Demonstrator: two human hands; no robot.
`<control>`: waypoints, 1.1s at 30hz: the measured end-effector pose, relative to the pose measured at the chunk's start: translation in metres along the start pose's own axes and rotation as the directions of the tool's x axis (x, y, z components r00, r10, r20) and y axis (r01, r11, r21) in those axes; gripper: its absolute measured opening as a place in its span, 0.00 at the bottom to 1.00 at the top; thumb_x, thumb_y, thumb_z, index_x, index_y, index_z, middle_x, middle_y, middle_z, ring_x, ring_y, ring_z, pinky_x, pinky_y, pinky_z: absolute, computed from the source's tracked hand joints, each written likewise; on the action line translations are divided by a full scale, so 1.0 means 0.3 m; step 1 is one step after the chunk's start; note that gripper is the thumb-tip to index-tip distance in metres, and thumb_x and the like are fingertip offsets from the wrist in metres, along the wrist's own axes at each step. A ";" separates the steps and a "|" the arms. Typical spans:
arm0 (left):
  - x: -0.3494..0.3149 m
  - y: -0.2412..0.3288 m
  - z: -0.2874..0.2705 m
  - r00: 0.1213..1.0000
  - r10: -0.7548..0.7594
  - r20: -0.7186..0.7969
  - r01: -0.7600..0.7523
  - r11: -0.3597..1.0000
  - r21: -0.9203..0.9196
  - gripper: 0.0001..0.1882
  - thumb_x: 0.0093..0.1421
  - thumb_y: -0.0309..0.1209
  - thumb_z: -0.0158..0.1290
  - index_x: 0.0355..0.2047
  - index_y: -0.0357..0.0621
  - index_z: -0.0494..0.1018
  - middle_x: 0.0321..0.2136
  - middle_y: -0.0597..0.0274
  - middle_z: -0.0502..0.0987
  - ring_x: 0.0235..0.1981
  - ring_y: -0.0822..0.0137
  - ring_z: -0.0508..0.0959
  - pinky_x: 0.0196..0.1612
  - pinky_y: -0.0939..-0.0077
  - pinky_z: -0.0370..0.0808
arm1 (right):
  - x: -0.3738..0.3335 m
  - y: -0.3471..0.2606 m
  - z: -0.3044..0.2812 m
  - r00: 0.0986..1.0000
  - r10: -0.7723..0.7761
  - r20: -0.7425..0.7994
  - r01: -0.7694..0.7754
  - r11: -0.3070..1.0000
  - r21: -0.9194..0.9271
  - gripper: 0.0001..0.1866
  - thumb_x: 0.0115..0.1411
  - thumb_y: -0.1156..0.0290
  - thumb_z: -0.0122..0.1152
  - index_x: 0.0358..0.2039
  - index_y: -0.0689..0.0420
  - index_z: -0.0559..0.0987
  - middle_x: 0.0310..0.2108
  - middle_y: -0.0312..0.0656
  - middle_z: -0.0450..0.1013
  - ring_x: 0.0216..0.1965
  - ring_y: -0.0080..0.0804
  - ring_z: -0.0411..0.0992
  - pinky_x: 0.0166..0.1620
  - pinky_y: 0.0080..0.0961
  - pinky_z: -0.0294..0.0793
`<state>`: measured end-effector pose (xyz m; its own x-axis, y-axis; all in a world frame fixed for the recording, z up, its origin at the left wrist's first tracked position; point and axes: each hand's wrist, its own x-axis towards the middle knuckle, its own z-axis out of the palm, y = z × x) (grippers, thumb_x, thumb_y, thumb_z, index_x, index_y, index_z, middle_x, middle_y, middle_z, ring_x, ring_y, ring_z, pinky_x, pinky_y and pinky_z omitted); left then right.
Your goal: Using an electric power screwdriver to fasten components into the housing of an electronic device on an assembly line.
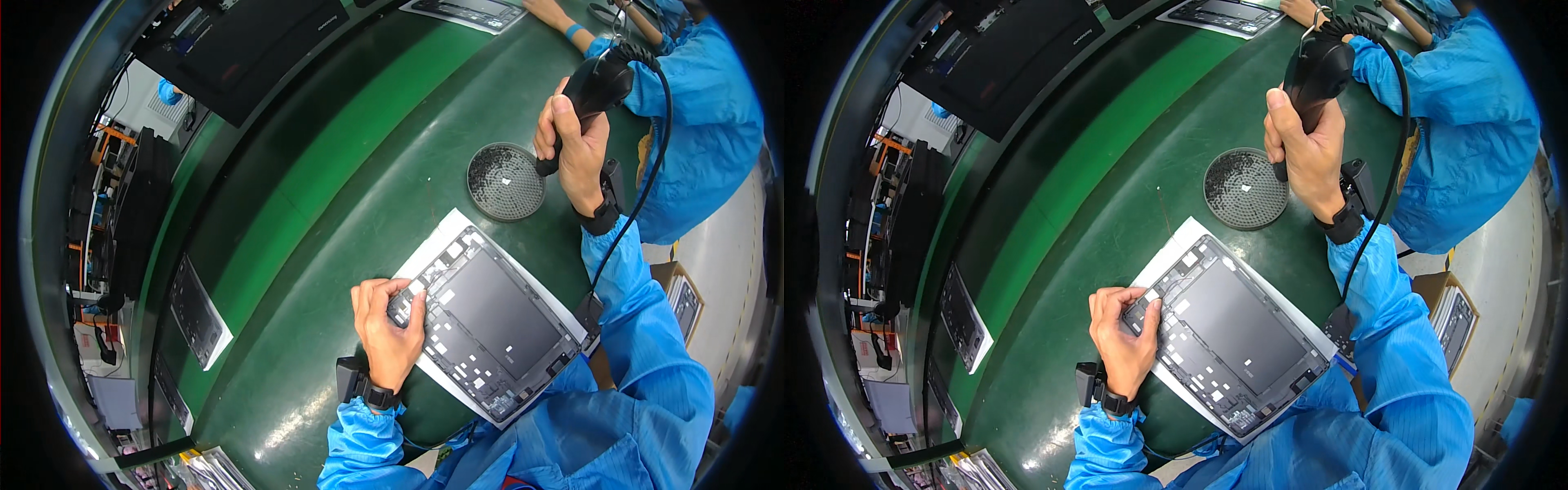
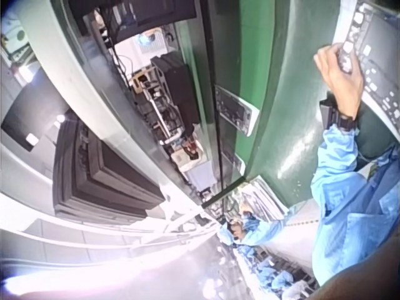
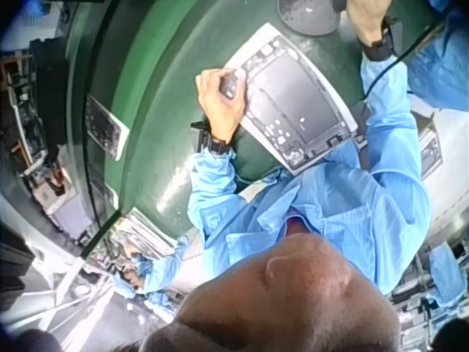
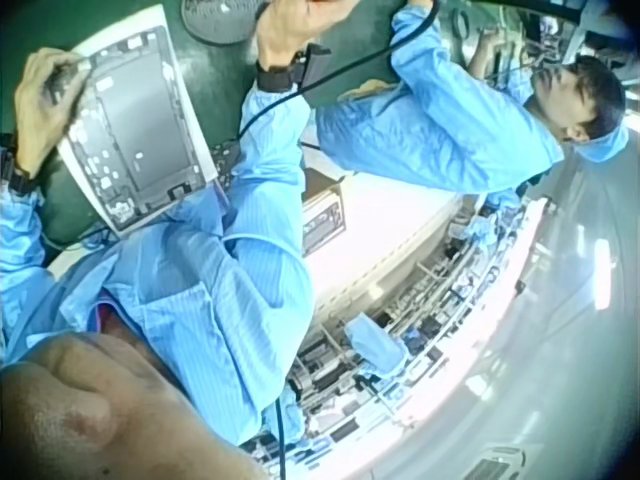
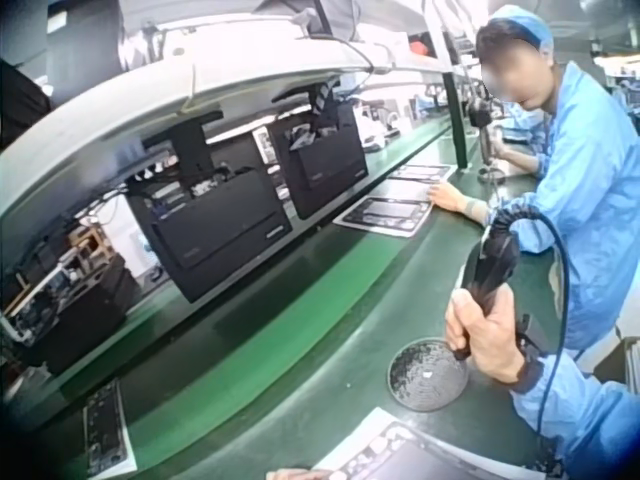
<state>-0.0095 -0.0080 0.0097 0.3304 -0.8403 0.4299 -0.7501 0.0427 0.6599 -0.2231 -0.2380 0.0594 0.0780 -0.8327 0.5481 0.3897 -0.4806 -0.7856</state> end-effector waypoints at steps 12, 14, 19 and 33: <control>0.002 -0.004 -0.001 1.000 0.006 -0.002 -0.006 1.000 0.001 0.12 0.50 0.22 0.67 0.34 0.38 0.78 0.32 0.56 0.76 0.36 0.58 0.74 0.39 0.67 0.72 | -0.007 0.003 0.013 1.000 0.012 0.021 -0.012 1.000 -0.011 0.10 0.71 0.66 0.59 0.37 0.59 0.72 0.17 0.32 0.66 0.15 0.17 0.63 0.19 0.18 0.63; -0.001 -0.007 0.001 1.000 0.006 -0.004 -0.006 1.000 0.000 0.12 0.50 0.22 0.67 0.34 0.38 0.78 0.32 0.56 0.76 0.36 0.58 0.74 0.39 0.67 0.72 | -0.008 0.005 0.015 1.000 0.016 0.022 -0.016 1.000 -0.007 0.11 0.71 0.66 0.59 0.37 0.59 0.72 0.17 0.32 0.66 0.15 0.17 0.63 0.19 0.18 0.63; -0.001 -0.012 0.002 1.000 0.015 -0.018 -0.015 1.000 -0.002 0.12 0.50 0.22 0.68 0.34 0.38 0.78 0.31 0.56 0.76 0.35 0.58 0.74 0.39 0.67 0.72 | -0.011 0.002 0.019 1.000 0.025 0.001 -0.025 0.999 -0.029 0.11 0.71 0.65 0.59 0.36 0.59 0.72 0.17 0.32 0.66 0.15 0.17 0.63 0.19 0.18 0.63; -0.003 -0.012 -0.003 1.000 -0.007 0.001 0.007 1.000 0.012 0.11 0.50 0.23 0.68 0.34 0.38 0.78 0.31 0.56 0.76 0.35 0.59 0.74 0.39 0.68 0.72 | -0.018 0.004 0.022 1.000 0.009 0.019 -0.008 1.000 -0.026 0.10 0.71 0.65 0.58 0.39 0.58 0.71 0.18 0.32 0.67 0.15 0.17 0.64 0.19 0.18 0.64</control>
<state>-0.0067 -0.0069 0.0077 0.3351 -0.8410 0.4248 -0.7544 0.0306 0.6557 -0.2170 -0.2322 0.0575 0.0989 -0.8316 0.5465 0.3647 -0.4807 -0.7974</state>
